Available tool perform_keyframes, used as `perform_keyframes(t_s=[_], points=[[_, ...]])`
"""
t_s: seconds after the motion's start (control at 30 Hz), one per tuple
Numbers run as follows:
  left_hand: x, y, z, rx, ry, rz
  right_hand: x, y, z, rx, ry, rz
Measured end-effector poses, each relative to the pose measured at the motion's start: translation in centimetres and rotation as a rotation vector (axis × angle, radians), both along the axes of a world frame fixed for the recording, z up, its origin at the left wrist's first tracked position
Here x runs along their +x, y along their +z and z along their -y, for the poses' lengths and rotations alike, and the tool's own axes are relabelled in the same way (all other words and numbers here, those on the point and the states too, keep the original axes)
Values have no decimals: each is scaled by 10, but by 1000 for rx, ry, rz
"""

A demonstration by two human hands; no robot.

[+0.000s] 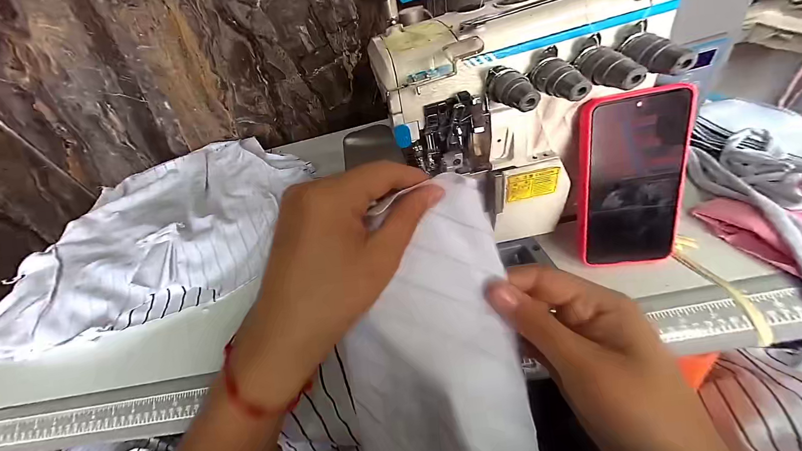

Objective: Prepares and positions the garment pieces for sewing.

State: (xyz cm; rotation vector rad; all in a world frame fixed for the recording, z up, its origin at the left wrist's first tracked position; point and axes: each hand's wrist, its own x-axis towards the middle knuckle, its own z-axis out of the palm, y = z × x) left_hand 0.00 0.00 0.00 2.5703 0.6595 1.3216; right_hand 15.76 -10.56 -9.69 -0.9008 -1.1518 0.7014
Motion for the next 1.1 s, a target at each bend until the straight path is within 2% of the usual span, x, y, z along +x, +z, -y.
perform_keyframes(t_s=[0.17, 0.27, 0.67, 0.87, 1.1], points=[[21, -34, -59, 58, 13, -191, -1, -46, -42, 26, -421, 280], [25, -45, -73, 43, 2, -206, 1, -55, -48, 60, -534, 330], [25, -48, -71, 38, 26, -232, -1, -43, -31, 45, -316, 107], [28, -48, -69, 79, 67, -228, -3, -39, -30, 29, -307, 75], [35, -46, -55, 399, 36, -304, -7, -38, -28, 26, -286, 35]])
